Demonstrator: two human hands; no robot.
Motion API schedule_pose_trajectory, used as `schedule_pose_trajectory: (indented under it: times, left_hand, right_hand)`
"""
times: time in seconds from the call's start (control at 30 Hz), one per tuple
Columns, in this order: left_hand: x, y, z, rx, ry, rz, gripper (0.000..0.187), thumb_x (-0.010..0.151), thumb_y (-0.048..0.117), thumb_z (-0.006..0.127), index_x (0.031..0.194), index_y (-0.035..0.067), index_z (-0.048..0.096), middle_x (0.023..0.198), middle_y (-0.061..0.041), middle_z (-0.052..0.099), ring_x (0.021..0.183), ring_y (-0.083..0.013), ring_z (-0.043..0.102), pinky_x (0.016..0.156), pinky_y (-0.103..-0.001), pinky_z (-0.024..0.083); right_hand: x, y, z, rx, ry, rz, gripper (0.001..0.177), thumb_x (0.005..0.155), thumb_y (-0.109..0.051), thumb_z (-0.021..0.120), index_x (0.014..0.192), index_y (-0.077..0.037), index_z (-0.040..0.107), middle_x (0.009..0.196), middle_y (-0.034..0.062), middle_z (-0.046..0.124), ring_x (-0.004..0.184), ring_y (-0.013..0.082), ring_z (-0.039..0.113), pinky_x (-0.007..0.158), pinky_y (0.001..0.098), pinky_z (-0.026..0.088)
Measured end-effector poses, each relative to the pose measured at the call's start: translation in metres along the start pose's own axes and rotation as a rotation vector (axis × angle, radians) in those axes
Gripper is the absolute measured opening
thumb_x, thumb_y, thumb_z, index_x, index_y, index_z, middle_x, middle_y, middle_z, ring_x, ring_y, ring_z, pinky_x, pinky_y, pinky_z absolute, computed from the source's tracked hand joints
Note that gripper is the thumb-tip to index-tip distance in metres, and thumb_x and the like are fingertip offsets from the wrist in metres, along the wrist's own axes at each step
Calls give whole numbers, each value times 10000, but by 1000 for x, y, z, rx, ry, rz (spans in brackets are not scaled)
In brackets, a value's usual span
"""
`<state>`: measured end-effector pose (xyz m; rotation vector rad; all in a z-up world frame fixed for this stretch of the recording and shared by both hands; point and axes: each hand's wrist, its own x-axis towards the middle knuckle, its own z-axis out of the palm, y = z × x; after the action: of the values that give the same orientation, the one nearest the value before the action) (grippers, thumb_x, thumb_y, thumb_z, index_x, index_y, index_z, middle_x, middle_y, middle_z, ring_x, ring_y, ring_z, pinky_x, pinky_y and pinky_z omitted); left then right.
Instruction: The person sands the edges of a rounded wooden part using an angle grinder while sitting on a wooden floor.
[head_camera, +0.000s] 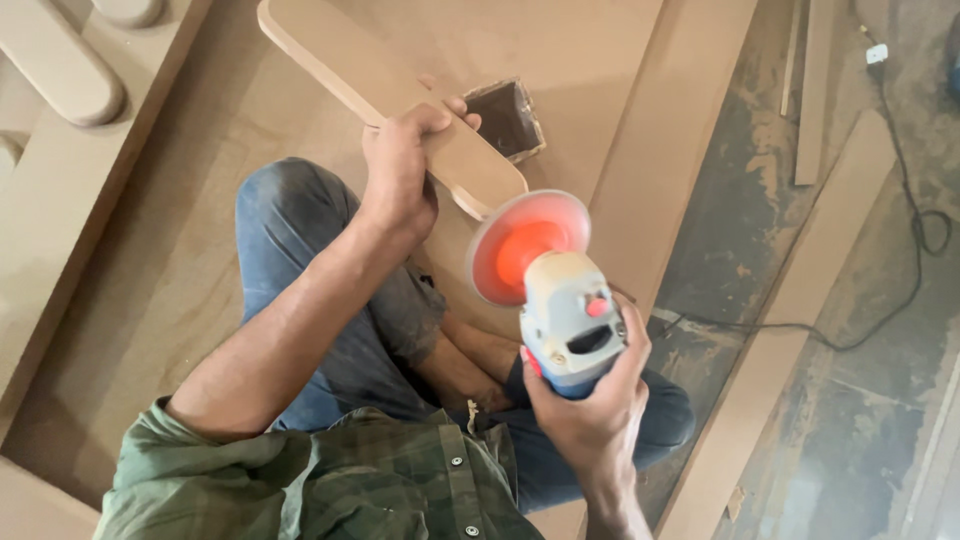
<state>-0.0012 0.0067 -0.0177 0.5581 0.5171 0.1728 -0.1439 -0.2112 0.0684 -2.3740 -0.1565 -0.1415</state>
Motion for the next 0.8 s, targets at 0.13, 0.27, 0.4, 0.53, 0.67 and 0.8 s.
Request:
schedule_pose_trajectory:
  times: [0.13,0.27,0.4,0.53,0.67,0.8]
  left_hand:
    - [3,-3,-1,36,11,19,272,813,-45,602,1080,-83,568,952,-173,701,859,-317,731,750,-436,627]
    - [-2,4,1,27,-14,-18,267,844,-41,619,1100,-96,564,977,-180,691,892,-323,723,766,-443,621]
    - [-12,11,7,44,-57,-152,376,804,-10,590,1176,-35,544,971,-159,684,911,-304,720,769,-450,628]
    - [-16,13,14,40,-121,-292,501,797,16,574,1294,-24,523,1025,-166,674,954,-310,718,844,-450,623]
    - [-12,13,12,45,-167,-321,551,803,38,574,1346,-19,499,1085,-167,661,989,-314,705,901,-459,600]
    - [-8,11,9,57,-205,-325,565,807,46,578,1362,-28,508,1099,-173,663,1016,-306,702,929,-459,595]
  right_hand:
    - [1,5,5,-37,-26,-2,938,707,-168,907,1458,8,373,1288,211,660,1139,324,720,937,394,596]
    - [5,28,0,52,-49,40,926,695,-159,902,1436,33,381,1230,197,666,1111,285,714,941,388,576]
    - [27,65,-2,581,-207,222,838,748,-106,856,1443,34,409,1212,147,687,1071,204,700,963,353,580]
    - [31,81,2,735,-207,353,879,717,-52,842,1489,24,428,1148,134,670,993,208,678,892,366,572]
    - [14,70,-7,647,-165,294,902,702,-49,845,1478,18,390,1191,134,669,1073,228,677,950,377,561]
    - [-5,47,-10,444,-113,212,964,685,-92,875,1459,6,309,1266,135,621,1171,233,674,991,385,568]
